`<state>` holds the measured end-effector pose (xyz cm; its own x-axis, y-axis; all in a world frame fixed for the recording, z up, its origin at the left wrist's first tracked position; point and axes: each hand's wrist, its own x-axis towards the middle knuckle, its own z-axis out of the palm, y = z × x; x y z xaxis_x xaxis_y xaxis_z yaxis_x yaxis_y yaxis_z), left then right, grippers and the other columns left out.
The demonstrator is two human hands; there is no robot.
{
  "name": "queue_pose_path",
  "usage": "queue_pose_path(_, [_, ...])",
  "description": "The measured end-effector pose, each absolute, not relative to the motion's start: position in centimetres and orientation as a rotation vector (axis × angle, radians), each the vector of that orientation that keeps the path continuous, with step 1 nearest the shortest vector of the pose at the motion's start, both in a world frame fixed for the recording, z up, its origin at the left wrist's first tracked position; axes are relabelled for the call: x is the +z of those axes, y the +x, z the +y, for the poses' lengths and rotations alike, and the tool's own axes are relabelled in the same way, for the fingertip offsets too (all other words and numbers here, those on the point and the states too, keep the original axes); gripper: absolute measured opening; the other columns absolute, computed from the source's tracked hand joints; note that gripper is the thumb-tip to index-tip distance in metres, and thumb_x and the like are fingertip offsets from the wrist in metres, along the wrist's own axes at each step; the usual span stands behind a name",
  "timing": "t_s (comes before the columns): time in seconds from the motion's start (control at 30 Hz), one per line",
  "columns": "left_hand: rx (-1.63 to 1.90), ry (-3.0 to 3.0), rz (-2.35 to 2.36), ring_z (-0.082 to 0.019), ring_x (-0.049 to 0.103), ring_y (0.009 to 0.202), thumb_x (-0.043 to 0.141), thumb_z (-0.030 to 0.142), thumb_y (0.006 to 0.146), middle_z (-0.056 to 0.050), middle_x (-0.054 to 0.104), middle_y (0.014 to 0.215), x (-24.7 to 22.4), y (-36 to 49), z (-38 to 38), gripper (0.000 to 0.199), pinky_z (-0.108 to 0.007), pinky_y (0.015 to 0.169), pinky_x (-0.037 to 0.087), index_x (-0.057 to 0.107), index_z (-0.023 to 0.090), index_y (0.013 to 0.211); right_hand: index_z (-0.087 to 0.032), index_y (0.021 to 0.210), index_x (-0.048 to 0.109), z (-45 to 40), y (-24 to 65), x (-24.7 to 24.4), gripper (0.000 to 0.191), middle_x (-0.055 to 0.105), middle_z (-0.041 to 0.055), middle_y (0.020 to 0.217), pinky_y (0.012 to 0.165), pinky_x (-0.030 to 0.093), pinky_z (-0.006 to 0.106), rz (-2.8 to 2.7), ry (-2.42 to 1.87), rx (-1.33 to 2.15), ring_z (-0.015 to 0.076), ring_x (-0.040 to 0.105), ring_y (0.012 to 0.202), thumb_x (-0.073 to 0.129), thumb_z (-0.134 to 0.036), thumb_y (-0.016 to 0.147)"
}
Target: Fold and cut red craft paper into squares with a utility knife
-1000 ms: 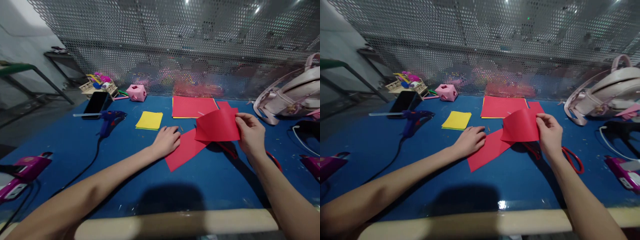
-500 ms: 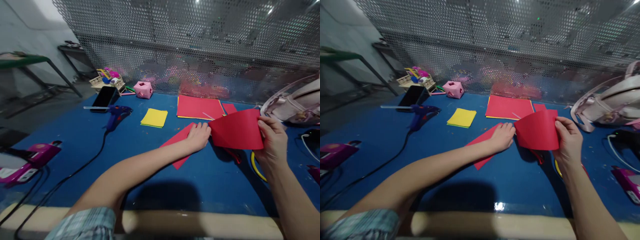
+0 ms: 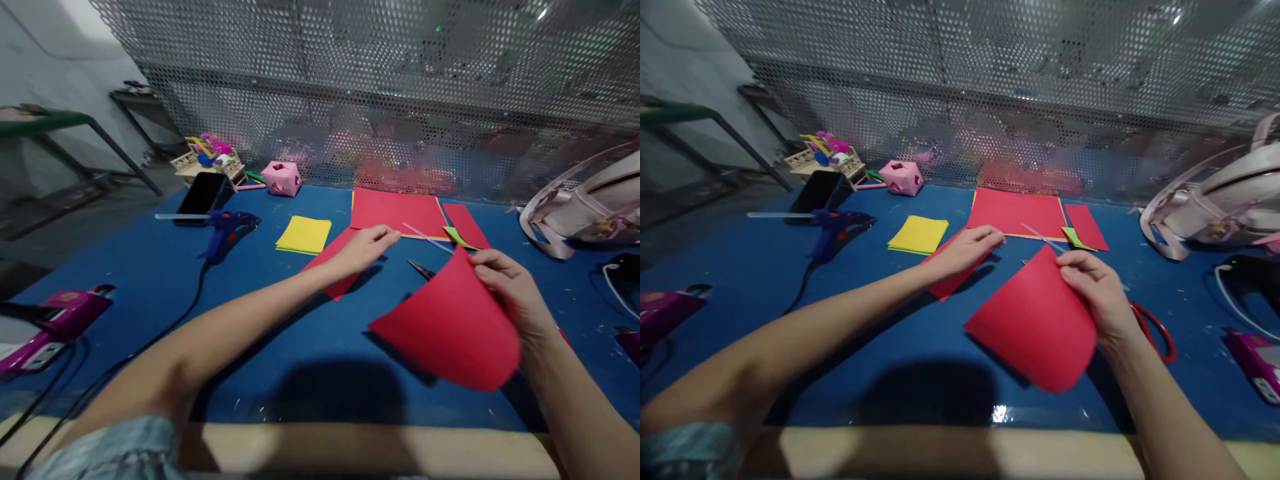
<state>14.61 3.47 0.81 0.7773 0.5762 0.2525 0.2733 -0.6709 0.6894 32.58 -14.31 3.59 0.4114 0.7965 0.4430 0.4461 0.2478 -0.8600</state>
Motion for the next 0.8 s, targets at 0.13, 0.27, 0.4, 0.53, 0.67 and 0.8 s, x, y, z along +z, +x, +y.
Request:
queue_pose_path(0.13, [0.234, 1.343, 0.529, -0.015, 0.065, 0.072, 0.027, 0.061, 0.097, -0.01, 0.067, 0.087, 0.3, 11.4, 0.0, 0.056, -0.028, 0.068, 0.052, 0.059, 0.015, 0.104, -0.024, 0.096, 0.07, -12.4, 31.8, 1.2, 0.019, 0.074, 0.0039, 0.091, 0.068, 0.056, 0.033, -1.454, -1.458, 0.486, 0.019, 0.069, 0.078, 0.068, -0.036, 0.081])
queue_pose_path(0.27, [0.208, 1.085, 0.665, -0.012, 0.062, 0.073, 0.068, 0.039, 0.078, -0.003, 0.066, 0.084, -1.0, 9.0, -1.6, 0.027, -0.023, 0.065, 0.048, 0.061, 0.018, 0.093, -0.024, 0.113, 0.064, -10.9, 31.2, -0.9, 0.028, 0.074, 0.0049, 0.095, 0.073, 0.056, 0.035, -1.687, -1.512, 0.154, 0.0197, 0.07, 0.084, 0.058, -0.023, 0.085])
queue_pose_path(0.4, [0.284, 1.128, 0.769, -0.006, 0.051, 0.053, 0.07, 0.017, 0.067, 0.006, 0.057, 0.063, -1.7, 8.2, -2.4, 0.027, -0.017, 0.051, 0.037, 0.057, 0.018, 0.09, -0.023, 0.105, 0.066, -10.8, 30.3, -1.0, 0.019, 0.075, 0.0063, 0.093, 0.074, 0.056, 0.037, -1.75, -1.467, -0.215, 0.0211, 0.07, 0.083, 0.055, -0.021, 0.089])
queue_pose_path(0.53, [0.336, 1.169, 0.783, -0.007, 0.049, 0.048, 0.064, 0.012, 0.067, 0.006, 0.057, 0.057, -1.8, 8.2, -3.0, 0.02, -0.017, 0.049, 0.035, 0.057, 0.017, 0.086, -0.024, 0.096, 0.066, -12.0, 28.4, 0.2, 0.013, 0.073, 0.006, 0.087, 0.069, 0.053, 0.035, -1.835, -1.388, -0.303, 0.02, 0.067, 0.078, 0.056, -0.017, 0.091])
queue_pose_path(0.67, [0.55, 1.199, 0.794, -0.008, 0.051, 0.051, 0.06, 0.013, 0.073, 0.007, 0.056, 0.058, -2.0, 8.5, -2.7, 0.014, -0.019, 0.052, 0.037, 0.056, 0.018, 0.085, -0.022, 0.095, 0.065, -13.3, 25.8, 0.5, 0.011, 0.071, 0.007, 0.083, 0.066, 0.049, 0.036, -2.04, -1.268, -0.351, 0.0196, 0.063, 0.074, 0.057, -0.015, 0.091])
queue_pose_path(0.8, [0.682, 1.146, 0.781, -0.007, 0.045, 0.048, 0.058, 0.014, 0.076, 0.007, 0.05, 0.058, -2.5, 8.9, -2.2, 0.012, -0.019, 0.049, 0.035, 0.055, 0.018, 0.087, -0.02, 0.089, 0.065, -13.7, 24.2, -1.0, 0.009, 0.07, 0.0055, 0.077, 0.059, 0.042, 0.033, -2.254, -1.161, -0.384, 0.0174, 0.059, 0.067, 0.057, -0.015, 0.091])
